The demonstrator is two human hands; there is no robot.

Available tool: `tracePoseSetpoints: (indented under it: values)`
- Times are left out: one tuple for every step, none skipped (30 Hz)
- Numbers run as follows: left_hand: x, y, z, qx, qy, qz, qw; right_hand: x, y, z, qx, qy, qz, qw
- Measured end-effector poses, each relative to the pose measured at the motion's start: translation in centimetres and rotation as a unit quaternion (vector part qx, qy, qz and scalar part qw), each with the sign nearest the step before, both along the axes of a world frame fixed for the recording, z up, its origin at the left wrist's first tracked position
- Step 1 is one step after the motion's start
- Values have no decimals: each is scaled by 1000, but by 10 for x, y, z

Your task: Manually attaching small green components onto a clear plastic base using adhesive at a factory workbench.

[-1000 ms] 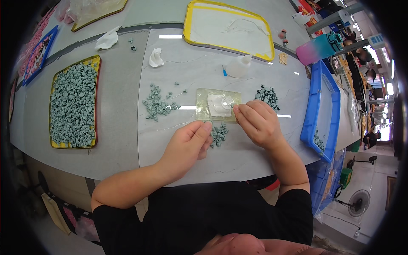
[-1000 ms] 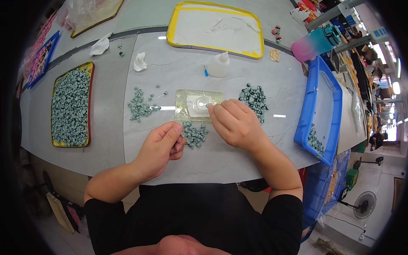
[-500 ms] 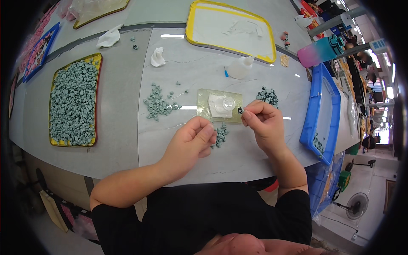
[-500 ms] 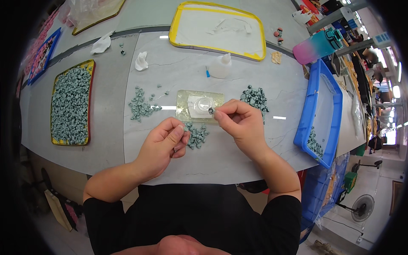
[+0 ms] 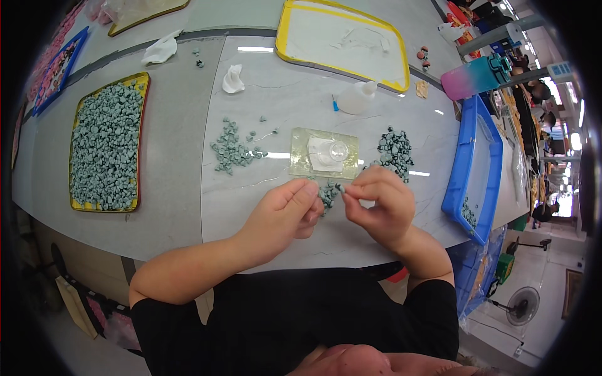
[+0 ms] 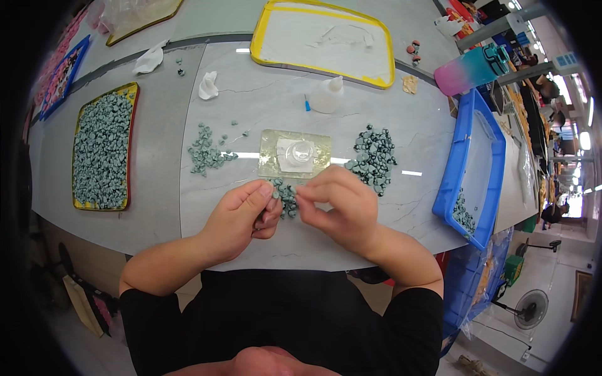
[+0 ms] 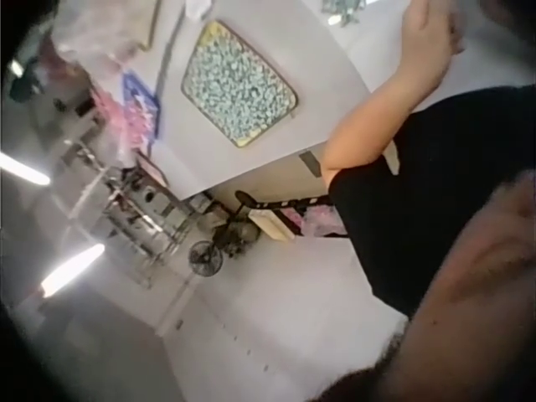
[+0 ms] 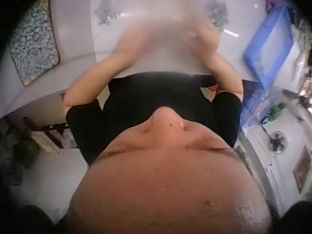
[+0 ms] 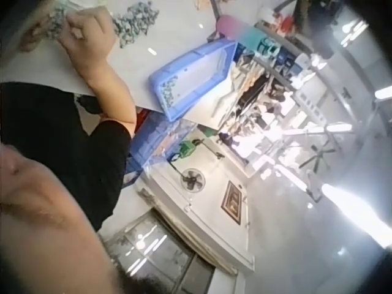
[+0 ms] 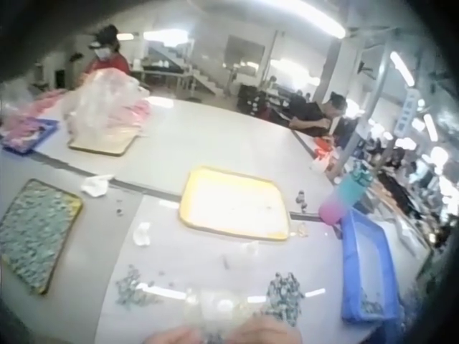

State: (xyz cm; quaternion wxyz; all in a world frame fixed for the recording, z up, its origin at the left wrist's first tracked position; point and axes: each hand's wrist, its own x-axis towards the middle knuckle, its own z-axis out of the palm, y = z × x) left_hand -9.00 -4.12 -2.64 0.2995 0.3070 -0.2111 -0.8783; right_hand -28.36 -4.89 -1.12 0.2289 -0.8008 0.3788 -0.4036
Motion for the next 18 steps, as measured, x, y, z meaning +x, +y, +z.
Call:
tracePoseSetpoints:
  values:
    - [-1, 0, 0, 4, 5, -6, 1000, -1, 1, -3, -39, 0, 12, 999]
    - [-2, 0, 0, 9, 11, -11, 1000, -2, 2, -3, -39, 2, 11, 999]
    - [-4, 1, 0, 9, 12, -12, 1000, -2, 2, -2, -80, 19, 26, 996]
    - [-6, 1, 1, 11, 11, -14, 1000, -3, 2, -1, -122, 35, 40, 991]
    - [-8, 2, 1, 13, 11, -15, 1000, -4, 2, -1, -121, 36, 40, 991]
    - [-8, 3, 1, 13, 11, -15, 1000, -5, 3, 0, -133, 50, 48, 989]
    - [-9, 4, 1, 10, 11, -17, 1000, -5, 3, 0, -145, 63, 58, 986]
    - [-9, 5, 1, 8, 11, -19, 1000, -5, 3, 0, -145, 64, 58, 986]
    - [-8, 5, 1, 7, 11, -20, 1000, -5, 3, -1, -160, 77, 61, 982]
    - [-8, 5, 2, 8, 13, -22, 1000, -4, 4, -2, -174, 90, 65, 979]
    - [-7, 6, 2, 9, 14, -23, 1000, -3, 4, -3, -174, 90, 65, 978]
    - [-6, 6, 2, 9, 14, -23, 1000, -1, 4, -4, -188, 96, 63, 975]
    - [-5, 7, 3, 7, 14, -13, 1000, 1, 5, -5, -201, 103, 60, 972]
    - [-5, 8, 3, 5, 14, -3, 1000, 3, 6, -6, -201, 103, 61, 972]
    - [-4, 10, 2, 5, 15, -2, 1000, 5, 7, -7, -203, 93, 66, 973]
    - [-4, 12, -1, -30, 13, 9, 999, 7, 8, -8, -204, 84, 70, 973]
    - [-3, 14, -3, -65, 11, 21, 998, 9, 9, -9, -204, 84, 70, 973]
    - [-2, 15, -3, -65, 11, 22, 998, 11, 10, -10, -215, 79, 66, 971]
